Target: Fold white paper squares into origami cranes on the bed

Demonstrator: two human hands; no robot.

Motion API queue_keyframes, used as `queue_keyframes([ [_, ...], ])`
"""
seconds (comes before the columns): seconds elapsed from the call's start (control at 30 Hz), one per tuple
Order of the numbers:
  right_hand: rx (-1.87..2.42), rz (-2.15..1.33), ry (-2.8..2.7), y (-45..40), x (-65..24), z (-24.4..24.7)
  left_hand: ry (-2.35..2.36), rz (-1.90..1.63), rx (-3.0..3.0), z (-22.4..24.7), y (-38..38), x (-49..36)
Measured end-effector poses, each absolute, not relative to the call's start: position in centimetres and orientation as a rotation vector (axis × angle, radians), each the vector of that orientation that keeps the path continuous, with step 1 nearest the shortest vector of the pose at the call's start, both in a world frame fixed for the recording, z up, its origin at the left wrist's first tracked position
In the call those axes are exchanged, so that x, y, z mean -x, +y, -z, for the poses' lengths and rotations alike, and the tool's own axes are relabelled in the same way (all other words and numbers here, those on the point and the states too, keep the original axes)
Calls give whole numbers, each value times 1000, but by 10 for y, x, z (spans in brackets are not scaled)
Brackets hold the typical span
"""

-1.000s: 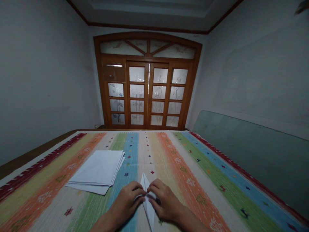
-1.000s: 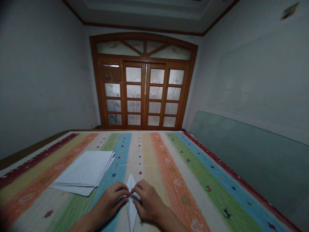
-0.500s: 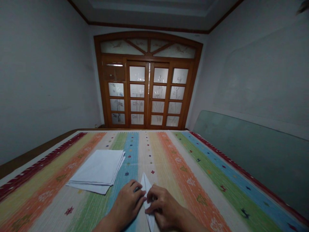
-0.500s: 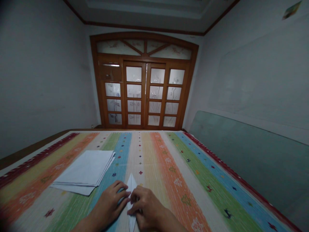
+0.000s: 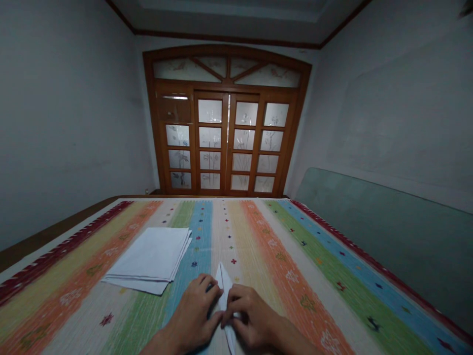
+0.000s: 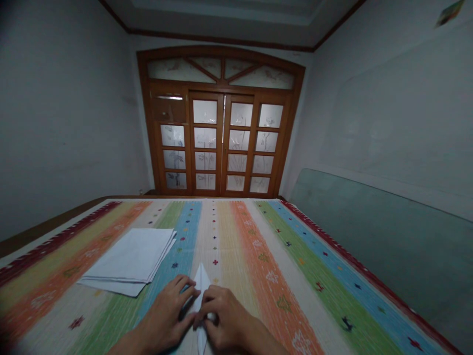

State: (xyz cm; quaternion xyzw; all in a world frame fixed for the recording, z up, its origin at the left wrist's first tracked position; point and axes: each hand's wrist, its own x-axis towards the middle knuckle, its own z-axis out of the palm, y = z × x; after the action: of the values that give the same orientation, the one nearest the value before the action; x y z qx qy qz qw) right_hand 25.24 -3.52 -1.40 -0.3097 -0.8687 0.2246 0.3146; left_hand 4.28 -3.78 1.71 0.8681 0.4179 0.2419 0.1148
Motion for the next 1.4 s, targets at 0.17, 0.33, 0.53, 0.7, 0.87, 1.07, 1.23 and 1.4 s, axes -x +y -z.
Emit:
queue_keyframes([
  [0.17,946,-758,-2420,-38,-250,5,1237,-703,-2510,-14,-36,-43],
  [0.33,935,-809,-2418,-37,-251,2,1208,-736,-2522,-14,-36,-44],
  [0.53,924,-814,-2416,-35,-250,2,1221,-743,-2530,-15,-35,-43],
  [0.7,929,-822,-2428,-35,-250,2,1213,-724,-2536,-13,-35,-43],
  [0.87,895,-809,-2446,-35,-250,2,1224,-712,-2533,-12,-35,-43],
  [1.07,891,-826,-2438,-36,-251,-1,1213,-721,-2533,-13,-35,-43],
  [1.23,900,-846,-2425,-38,-251,-5,1215,-731,-2530,-13,-35,-43],
  [1.4,990,-878,-2367,-36,-247,2,1215,-748,-2534,-12,-34,-43],
])
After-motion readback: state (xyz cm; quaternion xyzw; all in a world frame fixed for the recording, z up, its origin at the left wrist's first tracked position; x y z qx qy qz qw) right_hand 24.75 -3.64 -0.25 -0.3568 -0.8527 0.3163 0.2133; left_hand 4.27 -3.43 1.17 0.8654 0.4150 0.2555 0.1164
